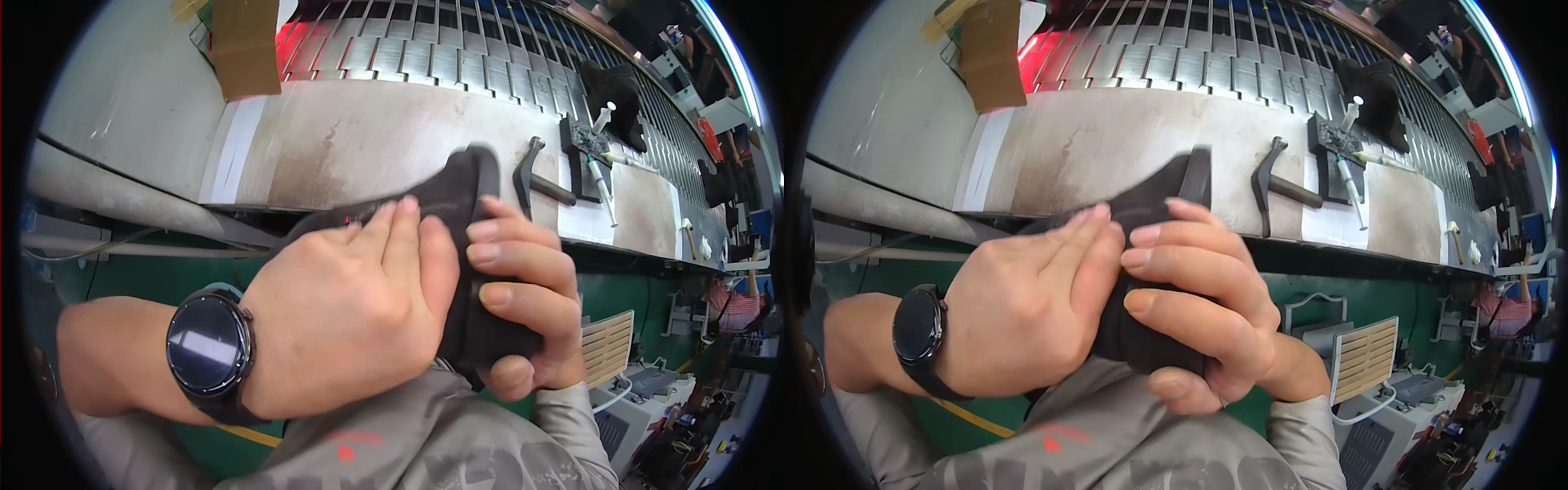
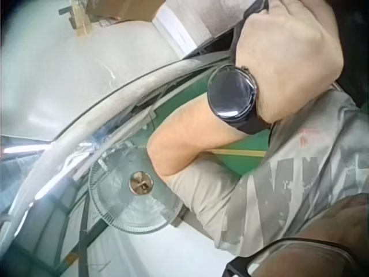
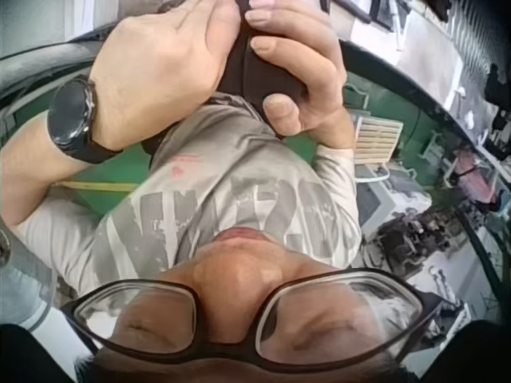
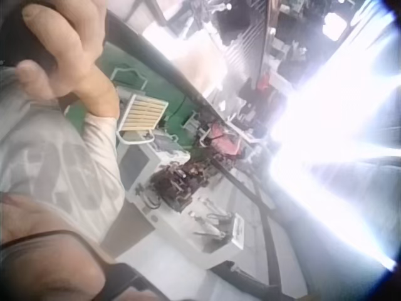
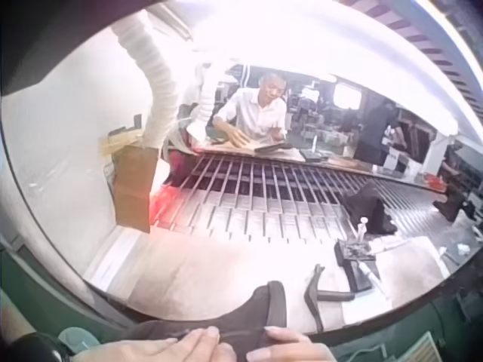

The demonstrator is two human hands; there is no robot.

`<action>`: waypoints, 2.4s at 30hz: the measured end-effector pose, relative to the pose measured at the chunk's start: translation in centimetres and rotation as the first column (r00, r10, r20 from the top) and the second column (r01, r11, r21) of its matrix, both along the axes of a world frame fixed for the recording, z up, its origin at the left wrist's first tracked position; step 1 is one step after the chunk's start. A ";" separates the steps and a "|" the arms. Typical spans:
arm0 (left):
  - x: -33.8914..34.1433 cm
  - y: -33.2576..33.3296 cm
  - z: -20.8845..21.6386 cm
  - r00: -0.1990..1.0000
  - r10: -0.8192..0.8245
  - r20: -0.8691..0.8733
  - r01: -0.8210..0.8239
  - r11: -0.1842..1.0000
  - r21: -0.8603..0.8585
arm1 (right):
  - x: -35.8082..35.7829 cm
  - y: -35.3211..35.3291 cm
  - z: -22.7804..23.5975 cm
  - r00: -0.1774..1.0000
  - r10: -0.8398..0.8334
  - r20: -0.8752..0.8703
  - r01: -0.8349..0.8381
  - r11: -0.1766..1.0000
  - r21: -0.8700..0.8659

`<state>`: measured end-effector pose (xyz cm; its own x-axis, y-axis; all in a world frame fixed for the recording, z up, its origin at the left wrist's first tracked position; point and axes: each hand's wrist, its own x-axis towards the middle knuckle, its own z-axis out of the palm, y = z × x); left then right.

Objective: The person rubs the side of a boot upper and places it on the conveyor belt, then picks up a shoe sole and rubs its edges before holding it next to another boot.

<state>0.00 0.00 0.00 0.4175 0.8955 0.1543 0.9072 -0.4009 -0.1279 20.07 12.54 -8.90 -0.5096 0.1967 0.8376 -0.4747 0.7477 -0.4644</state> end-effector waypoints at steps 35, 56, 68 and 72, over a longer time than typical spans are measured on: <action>-1.6 6.3 -17.2 0.853 0.185 0.488 -0.205 0.979 -0.014 | -2.6 0.3 -9.6 0.829 -0.423 0.365 0.534 0.405 -0.742; -0.9 6.3 -17.7 0.819 0.183 0.544 -0.216 0.976 -0.003 | -3.1 -0.6 -11.0 0.692 -0.564 0.451 0.722 0.560 -0.407; -4.2 11.5 -15.2 0.668 0.214 0.713 -0.164 0.977 -0.139 | -1.6 9.5 -5.3 0.625 0.129 0.770 0.610 0.535 -0.584; -3.9 11.7 -15.5 0.659 0.272 0.702 -0.175 0.962 -0.209 | -1.5 9.5 -5.1 0.632 0.153 0.760 0.569 0.575 -0.588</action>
